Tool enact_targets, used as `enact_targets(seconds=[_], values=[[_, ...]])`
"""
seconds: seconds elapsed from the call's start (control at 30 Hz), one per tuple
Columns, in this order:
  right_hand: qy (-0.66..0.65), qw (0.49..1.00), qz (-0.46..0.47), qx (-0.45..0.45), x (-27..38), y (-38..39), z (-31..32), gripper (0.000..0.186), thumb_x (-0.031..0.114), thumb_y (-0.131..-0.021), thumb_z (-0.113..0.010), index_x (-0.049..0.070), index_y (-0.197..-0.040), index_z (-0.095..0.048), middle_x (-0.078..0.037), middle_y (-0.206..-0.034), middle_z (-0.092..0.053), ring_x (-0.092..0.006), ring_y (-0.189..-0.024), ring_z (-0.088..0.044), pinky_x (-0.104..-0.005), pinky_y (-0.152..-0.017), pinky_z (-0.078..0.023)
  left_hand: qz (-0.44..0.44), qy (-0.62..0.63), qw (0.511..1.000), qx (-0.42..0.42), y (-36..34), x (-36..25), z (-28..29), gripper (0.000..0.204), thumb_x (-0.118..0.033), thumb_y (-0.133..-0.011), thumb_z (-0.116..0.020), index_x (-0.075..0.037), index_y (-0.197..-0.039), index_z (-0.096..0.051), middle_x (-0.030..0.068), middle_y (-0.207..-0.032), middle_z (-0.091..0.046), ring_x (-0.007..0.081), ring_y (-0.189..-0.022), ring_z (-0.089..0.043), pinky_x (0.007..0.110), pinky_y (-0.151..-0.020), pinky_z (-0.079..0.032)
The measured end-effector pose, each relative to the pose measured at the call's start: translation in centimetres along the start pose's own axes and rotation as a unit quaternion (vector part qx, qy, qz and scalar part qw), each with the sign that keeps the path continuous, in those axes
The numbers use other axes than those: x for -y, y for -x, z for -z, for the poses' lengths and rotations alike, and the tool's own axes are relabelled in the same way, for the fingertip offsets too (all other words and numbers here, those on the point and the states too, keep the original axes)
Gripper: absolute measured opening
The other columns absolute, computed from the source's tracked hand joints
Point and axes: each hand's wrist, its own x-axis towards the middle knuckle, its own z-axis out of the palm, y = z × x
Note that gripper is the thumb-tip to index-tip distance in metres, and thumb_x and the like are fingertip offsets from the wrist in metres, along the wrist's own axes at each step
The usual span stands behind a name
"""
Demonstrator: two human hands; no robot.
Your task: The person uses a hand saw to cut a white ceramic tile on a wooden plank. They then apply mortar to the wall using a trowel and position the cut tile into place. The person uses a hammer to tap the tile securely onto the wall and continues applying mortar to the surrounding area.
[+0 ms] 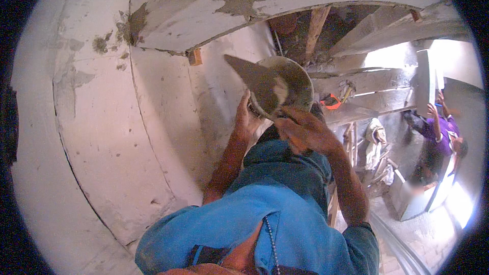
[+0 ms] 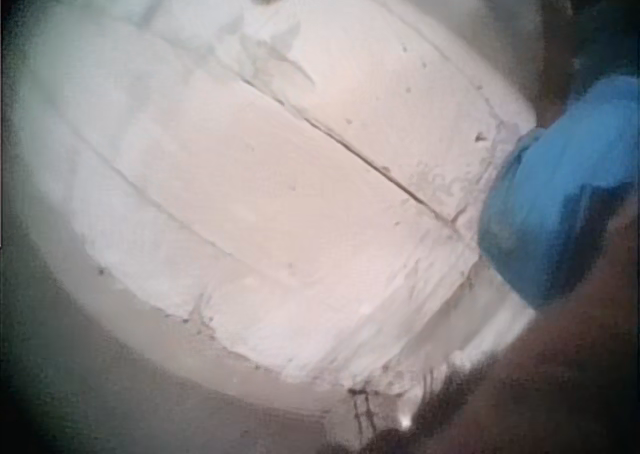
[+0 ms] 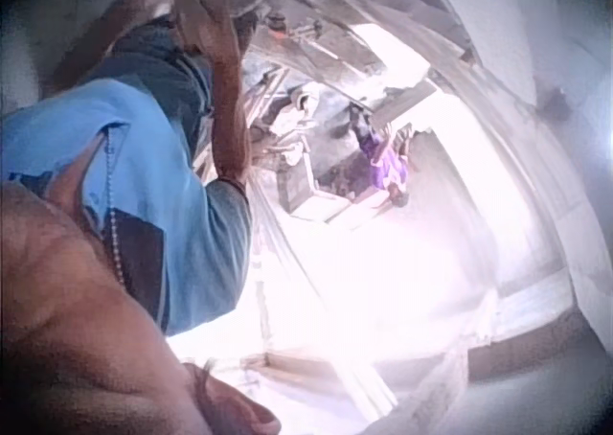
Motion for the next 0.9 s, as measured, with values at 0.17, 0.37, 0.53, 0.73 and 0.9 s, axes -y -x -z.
enact_targets(seconds=[0.17, 0.37, 0.53, 0.73, 0.9], values=[[0.072, 0.939, 0.334, -0.033, -0.8, -9.0, -5.8, 0.035, 0.034, -0.101, -0.054, 0.003, -0.118, -0.060, -0.002, -0.079, -0.056, -0.0104, -0.064, -0.054, -0.0257, -0.051, -0.045, -0.040, 0.018, 0.999, -0.016, -0.1, 1.3, 5.1, 0.069, -0.028, -0.087, -0.071, -0.007, -0.144, -0.038, 0.0166, -0.132, -0.052, 0.0296, -0.117, -0.053, 0.051, -0.099, -0.042], [-0.087, 0.996, 0.018, 0.008, 0.5, -15.2, -11.7, 0.038, 0.036, -0.098, -0.055, -0.002, -0.098, -0.055, -0.007, -0.081, -0.058, -0.0151, -0.063, -0.056, -0.0305, -0.053, -0.049, -0.088, -0.025, 0.996, -0.007, 1.1, 1.3, 7.5, 0.072, -0.018, -0.085, -0.072, -0.004, -0.145, -0.034, 0.0193, -0.135, -0.050, 0.0299, -0.122, -0.051, 0.048, -0.103, -0.041], [0.044, 0.981, 0.189, -0.025, 3.8, -15.1, -14.9, 0.040, 0.037, -0.097, -0.055, -0.002, -0.091, -0.050, -0.011, -0.078, -0.058, -0.0172, -0.056, -0.061, -0.0336, -0.049, -0.049, -0.111, -0.056, 0.992, 0.004, 1.3, 1.2, 7.4, 0.075, -0.010, -0.084, -0.073, -0.002, -0.145, -0.030, 0.0215, -0.138, -0.048, 0.0302, -0.126, -0.048, 0.045, -0.106, -0.040], [-0.072, 0.994, 0.079, 0.029, 6.0, -13.4, -16.0, 0.042, 0.038, -0.097, -0.053, -0.003, -0.090, -0.048, -0.012, -0.070, -0.058, -0.0197, -0.055, -0.061, -0.0346, -0.049, -0.048, -0.149, -0.168, 0.973, 0.061, -0.5, 1.4, 5.7, 0.080, 0.000, -0.082, -0.074, 0.001, -0.146, -0.027, 0.0242, -0.141, -0.046, 0.0305, -0.131, -0.046, 0.041, -0.110, -0.038], [-0.012, 0.990, 0.141, 0.020, 8.3, -11.7, -15.5, 0.043, 0.042, -0.098, -0.052, 0.000, -0.092, -0.047, -0.011, -0.071, -0.055, -0.0185, -0.057, -0.059, -0.0365, -0.056, -0.050, -0.102, -0.089, 0.987, 0.091, -0.7, 1.1, 2.6, 0.067, -0.009, -0.089, -0.064, -0.001, -0.145, -0.030, 0.0214, -0.144, -0.044, 0.0309, -0.133, -0.044, 0.043, -0.112, -0.038]])
